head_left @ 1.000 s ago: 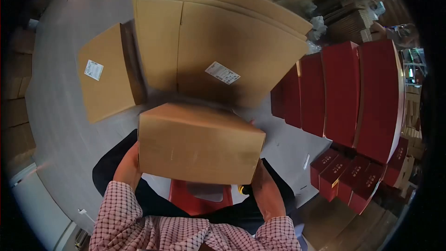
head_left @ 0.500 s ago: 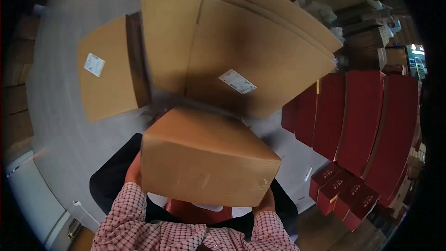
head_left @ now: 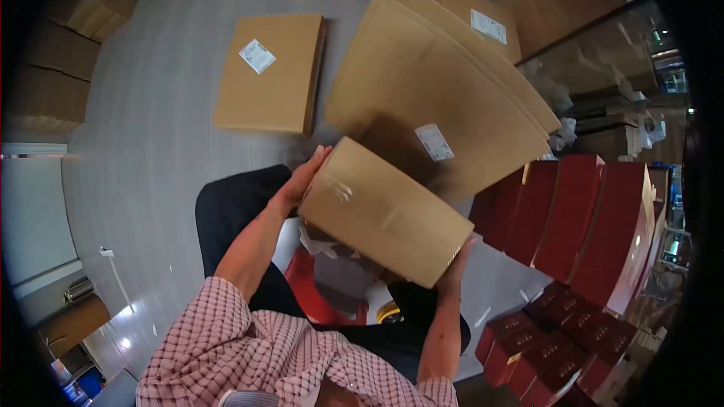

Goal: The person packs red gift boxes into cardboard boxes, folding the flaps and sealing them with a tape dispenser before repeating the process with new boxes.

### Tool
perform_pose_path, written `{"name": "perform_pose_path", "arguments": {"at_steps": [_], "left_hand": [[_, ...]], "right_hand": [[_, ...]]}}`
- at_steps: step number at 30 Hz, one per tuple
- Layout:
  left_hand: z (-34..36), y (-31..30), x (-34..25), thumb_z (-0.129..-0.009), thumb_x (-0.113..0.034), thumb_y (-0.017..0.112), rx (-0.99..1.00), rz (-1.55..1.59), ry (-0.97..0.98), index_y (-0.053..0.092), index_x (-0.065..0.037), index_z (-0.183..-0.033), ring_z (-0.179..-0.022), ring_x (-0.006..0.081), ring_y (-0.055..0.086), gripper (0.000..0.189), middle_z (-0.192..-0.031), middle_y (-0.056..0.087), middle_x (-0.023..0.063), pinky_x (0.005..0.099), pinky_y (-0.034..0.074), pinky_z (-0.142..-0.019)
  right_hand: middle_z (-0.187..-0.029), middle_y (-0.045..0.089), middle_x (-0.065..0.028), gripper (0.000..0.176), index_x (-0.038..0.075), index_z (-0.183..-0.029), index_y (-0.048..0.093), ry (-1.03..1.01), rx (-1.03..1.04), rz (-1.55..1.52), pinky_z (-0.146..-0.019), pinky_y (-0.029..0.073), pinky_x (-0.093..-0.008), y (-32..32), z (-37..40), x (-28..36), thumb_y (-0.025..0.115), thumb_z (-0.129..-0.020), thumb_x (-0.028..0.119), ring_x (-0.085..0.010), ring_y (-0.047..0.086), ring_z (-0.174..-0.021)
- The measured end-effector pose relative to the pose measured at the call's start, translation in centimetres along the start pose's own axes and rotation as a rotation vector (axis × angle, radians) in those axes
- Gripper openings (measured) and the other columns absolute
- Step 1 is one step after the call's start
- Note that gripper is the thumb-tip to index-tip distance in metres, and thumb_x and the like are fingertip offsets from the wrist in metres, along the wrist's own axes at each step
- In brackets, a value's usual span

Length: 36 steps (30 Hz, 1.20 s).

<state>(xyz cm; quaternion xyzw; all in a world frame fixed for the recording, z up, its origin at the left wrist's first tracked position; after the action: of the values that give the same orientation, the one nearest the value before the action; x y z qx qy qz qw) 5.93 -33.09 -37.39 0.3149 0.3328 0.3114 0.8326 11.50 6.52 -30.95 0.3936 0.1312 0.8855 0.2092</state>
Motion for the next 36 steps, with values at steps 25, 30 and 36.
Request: {"name": "perform_pose_path", "arguments": {"at_steps": [25,30,36], "left_hand": [[20.9,11.8,-29.2,-0.106,-0.055,0.053,-0.156,-0.617,0.932,0.051,-0.003,-0.149,-0.131,0.0218,0.053,0.068,-0.143,0.059,0.0112,0.0364,0.038,-0.115],[20.0,11.1,-43.8,-0.108,-0.045,0.048,-0.279,-0.8,0.892,0.054,-0.002,-0.145,-0.129,0.0227,0.057,0.057,-0.14,0.061,0.0136,0.0366,0.044,-0.109],[3.9,-14.2,-44.8,-0.103,-0.062,0.046,-0.947,-2.018,0.719,0.018,-0.008,-0.167,-0.158,0.0443,0.018,0.088,-0.168,0.025,0.0276,0.0607,0.014,-0.126]], "right_hand": [[-0.168,0.032,-0.0138,0.105,0.01,-0.166,0.022,-0.454,0.331,0.45,-0.121,0.031,-0.0505,32.2,1.4,14.3,0.029,-0.095,0.087,-0.0313,0.036,-0.152],[-0.164,0.038,-0.0182,0.104,0.006,-0.162,0.032,-0.418,0.403,0.598,-0.119,0.034,-0.0471,46.2,-7.1,14.7,0.03,-0.096,0.085,-0.0341,0.036,-0.15],[-0.16,0.039,-0.0311,0.092,-0.007,-0.16,0.026,-0.772,0.388,1.102,-0.125,0.029,-0.044,44.3,-9.7,7.8,0.048,-0.103,0.062,-0.042,0.038,-0.15]]}}
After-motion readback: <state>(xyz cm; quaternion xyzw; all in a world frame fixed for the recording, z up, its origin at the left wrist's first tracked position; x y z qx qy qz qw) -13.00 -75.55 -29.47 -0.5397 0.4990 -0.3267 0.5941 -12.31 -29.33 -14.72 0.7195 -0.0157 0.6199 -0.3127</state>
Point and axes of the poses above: each hand's wrist, its own z-axis away from the middle knuckle, its own y-axis out of the palm, x = y × z, the point moved 6 cm from there along -z, towards the middle knuckle
